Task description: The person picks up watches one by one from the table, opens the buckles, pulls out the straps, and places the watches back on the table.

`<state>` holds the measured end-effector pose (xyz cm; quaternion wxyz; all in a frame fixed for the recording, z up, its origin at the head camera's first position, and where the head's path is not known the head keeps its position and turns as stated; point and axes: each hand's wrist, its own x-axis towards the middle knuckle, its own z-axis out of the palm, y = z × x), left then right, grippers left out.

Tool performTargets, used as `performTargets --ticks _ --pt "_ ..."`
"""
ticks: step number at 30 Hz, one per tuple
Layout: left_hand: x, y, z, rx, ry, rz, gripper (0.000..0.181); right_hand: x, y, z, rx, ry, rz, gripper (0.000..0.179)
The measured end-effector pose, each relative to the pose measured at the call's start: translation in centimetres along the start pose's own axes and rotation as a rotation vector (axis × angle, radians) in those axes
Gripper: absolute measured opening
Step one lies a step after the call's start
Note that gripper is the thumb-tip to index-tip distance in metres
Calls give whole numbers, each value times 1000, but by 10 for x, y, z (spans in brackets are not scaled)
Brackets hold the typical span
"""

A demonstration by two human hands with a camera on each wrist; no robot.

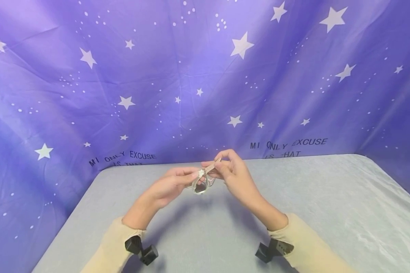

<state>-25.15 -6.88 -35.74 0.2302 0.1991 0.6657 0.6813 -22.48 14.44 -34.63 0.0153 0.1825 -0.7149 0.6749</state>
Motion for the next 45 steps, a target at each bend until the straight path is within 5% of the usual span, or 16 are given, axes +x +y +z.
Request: performTargets --ticks 11,19,23,34,45 --pt "-2 3 2 156 94 168 24 -4 -3 1 -40 -17 -88 11" --pt "-4 4 8 387 145 342 13 -7 -4 3 -55 5 -90 13" --pt "-4 3 12 443 177 373 10 -8 -4 5 -77 27 -104 12" --pt "-3 0 16 373 211 431 8 -11 -7 9 -98 34 -130 12" --pt "-4 -1 18 425 242 432 7 -10 -4 8 -112 32 -157 14"
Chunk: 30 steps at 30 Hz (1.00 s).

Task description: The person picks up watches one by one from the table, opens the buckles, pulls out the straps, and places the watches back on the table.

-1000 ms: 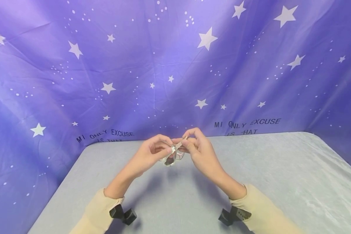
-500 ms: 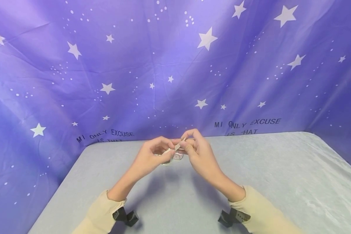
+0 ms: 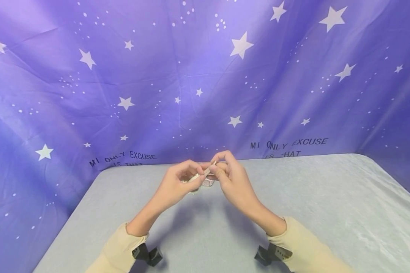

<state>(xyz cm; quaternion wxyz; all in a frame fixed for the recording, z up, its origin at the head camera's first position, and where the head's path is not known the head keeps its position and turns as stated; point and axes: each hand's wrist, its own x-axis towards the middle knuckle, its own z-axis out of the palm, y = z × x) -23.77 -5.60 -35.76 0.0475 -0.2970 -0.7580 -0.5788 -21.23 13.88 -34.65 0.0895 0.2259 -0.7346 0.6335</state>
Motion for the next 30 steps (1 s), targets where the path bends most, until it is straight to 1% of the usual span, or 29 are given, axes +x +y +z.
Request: performTargets --ticks 11,18,23,26,30 --pt "1 1 1 -28 -25 -4 5 -1 -1 0 4 -1 -6 14" --pt "1 1 2 7 -12 -7 6 0 -2 0 12 -2 -13 15" --pt "1 1 1 11 -14 -5 6 -1 -2 1 22 -3 2 15" --pt "1 1 1 9 -12 -16 5 0 -2 0 36 -9 8 15" --pt "1 2 1 9 0 -48 5 1 -1 -1 56 -21 14 16"
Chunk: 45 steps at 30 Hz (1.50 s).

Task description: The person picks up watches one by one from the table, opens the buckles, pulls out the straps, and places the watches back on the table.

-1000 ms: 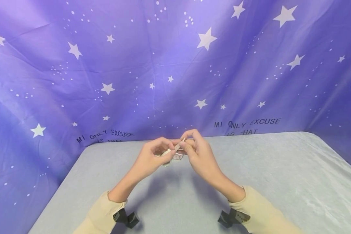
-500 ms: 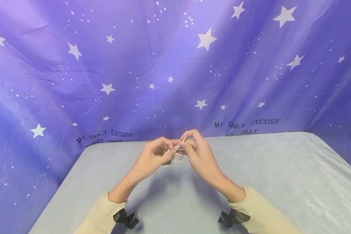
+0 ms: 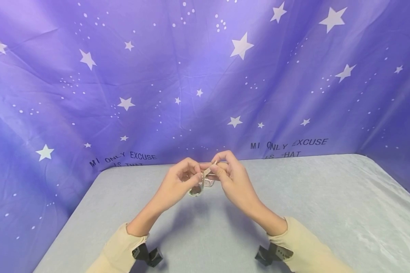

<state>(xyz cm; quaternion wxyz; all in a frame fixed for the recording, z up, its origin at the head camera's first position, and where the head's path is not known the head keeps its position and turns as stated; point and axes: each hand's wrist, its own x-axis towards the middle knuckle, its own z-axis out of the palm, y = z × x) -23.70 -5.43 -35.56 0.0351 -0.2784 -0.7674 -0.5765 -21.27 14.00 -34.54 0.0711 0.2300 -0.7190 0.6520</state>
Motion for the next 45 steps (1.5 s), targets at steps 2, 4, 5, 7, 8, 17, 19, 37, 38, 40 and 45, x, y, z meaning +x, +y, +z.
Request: performTargets --ticks 2,4,5,7,8,17,19,37,38,40,45 --pt "0 0 0 -5 5 -14 7 0 1 -1 6 -3 2 15" --pt "0 0 0 -10 9 -24 8 1 1 -1 14 -7 6 14" --pt "1 0 -1 -14 11 -27 8 1 2 -2 17 -8 8 13" --pt "1 0 -1 -33 11 -31 7 1 2 -2 17 -5 12 12" --pt "1 0 -1 -46 11 -35 6 1 2 -2 18 -5 13 12" --pt "2 -1 -1 -177 17 -165 13 2 2 -1 45 -19 -1 13" --pt "2 -2 -1 -200 15 -180 15 1 2 -1 44 -18 2 13" --pt "1 1 -4 -278 6 -207 26 0 0 0 -88 26 13 20" --pt "1 1 -4 -276 7 -208 27 0 -1 0 -79 21 11 20" --pt "1 2 -4 -272 8 -212 27 1 -1 -1 -66 14 2 21" --pt "1 3 -5 -275 8 -221 29 1 -1 -2 -75 5 0 25"
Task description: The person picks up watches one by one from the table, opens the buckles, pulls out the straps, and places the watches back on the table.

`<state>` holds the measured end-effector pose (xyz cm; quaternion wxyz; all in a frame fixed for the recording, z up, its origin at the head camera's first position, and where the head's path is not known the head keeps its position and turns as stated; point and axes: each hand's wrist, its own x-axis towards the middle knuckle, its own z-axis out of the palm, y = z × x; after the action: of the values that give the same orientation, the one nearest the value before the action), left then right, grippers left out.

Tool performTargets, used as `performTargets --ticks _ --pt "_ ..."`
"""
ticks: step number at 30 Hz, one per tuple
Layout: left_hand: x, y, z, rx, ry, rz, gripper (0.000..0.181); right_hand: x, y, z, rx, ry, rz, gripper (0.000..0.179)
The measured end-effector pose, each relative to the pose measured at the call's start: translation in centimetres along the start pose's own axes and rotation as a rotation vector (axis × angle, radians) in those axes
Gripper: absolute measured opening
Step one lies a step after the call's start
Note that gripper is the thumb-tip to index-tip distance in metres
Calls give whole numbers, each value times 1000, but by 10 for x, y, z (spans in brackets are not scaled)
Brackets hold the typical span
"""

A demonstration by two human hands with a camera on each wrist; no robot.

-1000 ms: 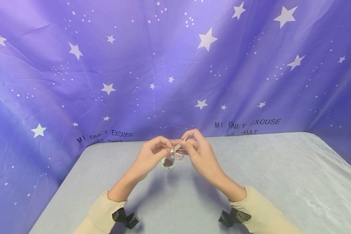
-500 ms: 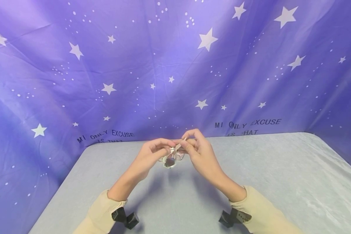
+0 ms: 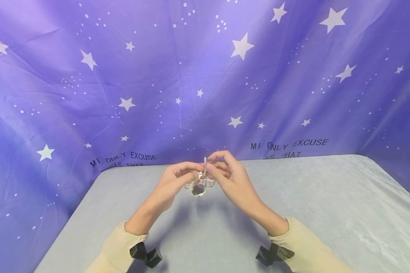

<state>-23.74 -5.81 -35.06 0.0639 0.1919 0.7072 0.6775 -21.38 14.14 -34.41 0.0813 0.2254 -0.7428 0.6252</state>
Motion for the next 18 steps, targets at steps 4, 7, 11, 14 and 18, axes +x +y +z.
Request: performTargets --ticks 4,7,11,14,18 --pt "-1 1 -1 -6 10 -21 31 0 0 0 -19 -11 14 32" --pt "0 2 -2 -12 25 -39 31 1 1 1 -48 -35 26 39" --pt "0 2 -3 -18 33 -47 32 2 6 3 -105 -86 34 44" --pt "0 3 -3 -15 26 -45 31 3 9 4 -159 -102 38 39" --pt "0 2 -3 -10 6 -36 31 2 11 5 -216 -83 37 28"
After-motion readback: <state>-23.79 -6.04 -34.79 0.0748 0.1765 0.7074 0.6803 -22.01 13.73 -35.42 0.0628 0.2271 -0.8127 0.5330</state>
